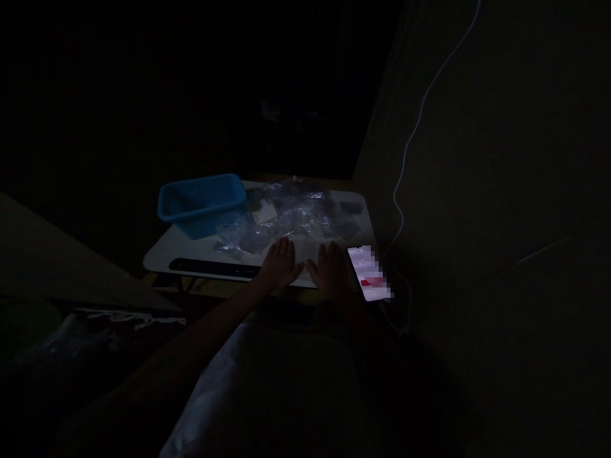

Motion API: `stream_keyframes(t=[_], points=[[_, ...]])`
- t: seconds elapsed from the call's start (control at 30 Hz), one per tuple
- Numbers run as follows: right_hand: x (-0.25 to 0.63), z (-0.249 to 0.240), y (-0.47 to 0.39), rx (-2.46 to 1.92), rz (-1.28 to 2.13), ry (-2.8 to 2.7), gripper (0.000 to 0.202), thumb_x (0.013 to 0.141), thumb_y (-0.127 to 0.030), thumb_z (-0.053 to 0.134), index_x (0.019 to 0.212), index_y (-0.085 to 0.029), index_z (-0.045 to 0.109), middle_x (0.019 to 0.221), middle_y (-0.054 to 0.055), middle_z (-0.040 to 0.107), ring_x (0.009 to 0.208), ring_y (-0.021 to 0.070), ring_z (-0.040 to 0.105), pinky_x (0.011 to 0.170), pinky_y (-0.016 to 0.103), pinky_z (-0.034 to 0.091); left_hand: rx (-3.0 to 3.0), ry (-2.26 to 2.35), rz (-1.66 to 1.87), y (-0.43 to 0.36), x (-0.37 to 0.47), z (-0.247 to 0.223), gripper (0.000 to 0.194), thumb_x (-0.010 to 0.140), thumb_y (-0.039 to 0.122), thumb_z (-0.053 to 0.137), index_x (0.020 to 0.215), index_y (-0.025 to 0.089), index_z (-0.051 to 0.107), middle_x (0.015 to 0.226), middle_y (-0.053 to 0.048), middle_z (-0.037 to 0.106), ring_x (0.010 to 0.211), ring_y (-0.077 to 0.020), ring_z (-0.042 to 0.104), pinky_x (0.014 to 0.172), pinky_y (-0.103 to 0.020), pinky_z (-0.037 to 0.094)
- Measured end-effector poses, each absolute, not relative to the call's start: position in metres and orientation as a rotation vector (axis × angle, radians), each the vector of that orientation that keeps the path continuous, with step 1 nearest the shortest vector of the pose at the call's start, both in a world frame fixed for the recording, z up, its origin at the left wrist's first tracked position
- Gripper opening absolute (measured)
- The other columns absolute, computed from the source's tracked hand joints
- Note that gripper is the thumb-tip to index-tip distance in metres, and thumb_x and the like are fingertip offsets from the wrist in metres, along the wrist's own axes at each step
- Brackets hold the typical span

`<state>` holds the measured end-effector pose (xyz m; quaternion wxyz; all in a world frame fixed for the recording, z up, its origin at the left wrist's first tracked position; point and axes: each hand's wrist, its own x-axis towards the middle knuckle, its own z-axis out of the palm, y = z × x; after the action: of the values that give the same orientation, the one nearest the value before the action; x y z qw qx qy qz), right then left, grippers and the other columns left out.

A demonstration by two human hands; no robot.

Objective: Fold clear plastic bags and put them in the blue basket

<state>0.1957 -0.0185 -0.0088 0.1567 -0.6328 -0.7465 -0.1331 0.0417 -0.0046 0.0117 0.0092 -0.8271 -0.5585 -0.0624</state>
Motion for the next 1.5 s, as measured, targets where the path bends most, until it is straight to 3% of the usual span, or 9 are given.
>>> stream_keyframes(t=[0.23, 0.4, 0.6, 0.83, 1.03, 1.13, 1.2, 1.3, 1.5], points=[[0.204, -0.01, -0.015, -1.619, -0.257, -2.017, 0.052, 0.086, -0.036, 0.036, 0.125, -0.002, 0.04, 0.13, 0.025, 0.041, 0.126, 0.0308, 0.031, 0.098, 0.048, 0.03, -2.577, -1.736, -0.205, -0.004, 0.042, 0.011, 0.073, 0.086, 0.05, 0.028, 0.133, -0.005, 0.026, 0.14, -0.026, 0.022, 0.131, -0.0337, 0.017, 0.105, -0.043, 0.015], [0.216, -0.006, -0.037, -1.321, -0.234, -2.09, 0.035, 0.082, -0.025, 0.042, 0.114, -0.014, 0.052, 0.118, 0.013, 0.055, 0.118, 0.0242, 0.042, 0.096, 0.044, 0.036, -2.582, -1.744, -0.222, -0.002, 0.042, 0.011, 0.072, 0.086, 0.05, 0.028, 0.132, -0.005, 0.026, 0.139, -0.026, 0.022, 0.131, -0.0335, 0.017, 0.105, -0.042, 0.015], [0.208, -0.002, -0.071, -1.205, -0.363, -2.309, 0.026, 0.076, -0.025, 0.053, 0.099, -0.016, 0.059, 0.111, 0.011, 0.058, 0.112, 0.0273, 0.046, 0.092, 0.046, 0.037, -2.573, -1.756, -0.241, -0.002, 0.042, 0.009, 0.071, 0.086, 0.049, 0.029, 0.132, -0.005, 0.026, 0.139, -0.026, 0.022, 0.131, -0.0331, 0.017, 0.105, -0.043, 0.016], [0.21, -0.007, -0.073, -1.225, -0.465, -2.31, 0.02, 0.078, -0.017, 0.051, 0.096, -0.017, 0.06, 0.102, 0.008, 0.062, 0.101, 0.0231, 0.051, 0.088, 0.041, 0.039, -2.596, -1.815, -0.448, -0.007, 0.026, 0.012, 0.067, 0.088, 0.048, 0.026, 0.133, -0.002, 0.026, 0.14, -0.025, 0.022, 0.132, -0.0303, 0.018, 0.104, -0.04, 0.022], [0.218, -0.011, -0.075, -1.228, -0.465, -2.274, 0.016, 0.082, -0.018, 0.046, 0.085, -0.019, 0.062, 0.098, 0.007, 0.062, 0.097, 0.0216, 0.052, 0.085, 0.039, 0.039, -2.893, -1.183, -0.484, -0.022, 0.004, 0.014, 0.056, 0.085, 0.043, 0.039, 0.133, 0.015, 0.033, 0.141, -0.013, 0.028, 0.131, -0.026, 0.023, 0.104, -0.047, 0.018], [0.217, -0.009, -0.077, -1.263, -0.406, -2.291, 0.017, 0.083, -0.021, 0.045, 0.088, -0.018, 0.061, 0.099, 0.008, 0.062, 0.099, 0.022, 0.051, 0.086, 0.039, 0.038, -2.993, -0.859, -0.413, -0.031, 0.001, 0.013, 0.048, 0.083, 0.036, 0.046, 0.126, 0.016, 0.044, 0.135, -0.012, 0.04, 0.127, -0.0242, 0.031, 0.106, -0.047, 0.015], [0.213, -0.006, -0.076, -1.28, -0.364, -2.319, 0.021, 0.082, -0.024, 0.046, 0.098, -0.018, 0.059, 0.104, 0.009, 0.06, 0.103, 0.0232, 0.049, 0.089, 0.041, 0.036, -2.996, -0.841, -0.442, -0.034, 0.004, 0.013, 0.034, 0.085, 0.027, 0.041, 0.116, 0.016, 0.053, 0.126, -0.01, 0.051, 0.123, -0.0214, 0.038, 0.106, -0.044, 0.02], [0.204, 0.0, -0.072, -1.308, -0.31, -2.338, 0.027, 0.082, -0.024, 0.047, 0.106, -0.018, 0.057, 0.11, 0.01, 0.059, 0.107, 0.024, 0.048, 0.091, 0.043, 0.033, -2.996, -0.881, -0.534, -0.037, 0.01, 0.016, 0.029, 0.086, 0.02, 0.038, 0.106, 0.018, 0.059, 0.118, -0.01, 0.057, 0.118, -0.02, 0.044, 0.102, -0.042, 0.027], [0.19, 0.029, -0.061, -1.425, -0.159, -2.464, 0.023, 0.082, -0.016, 0.043, 0.088, -0.02, 0.065, 0.091, 0.007, 0.067, 0.085, 0.0195, 0.058, 0.077, 0.033, 0.041, -3.057, -1.015, -0.766, -0.035, 0.011, 0.028, 0.029, 0.083, 0.023, 0.043, 0.106, 0.016, 0.059, 0.109, -0.011, 0.062, 0.106, -0.0203, 0.053, 0.095, -0.038, 0.036]])
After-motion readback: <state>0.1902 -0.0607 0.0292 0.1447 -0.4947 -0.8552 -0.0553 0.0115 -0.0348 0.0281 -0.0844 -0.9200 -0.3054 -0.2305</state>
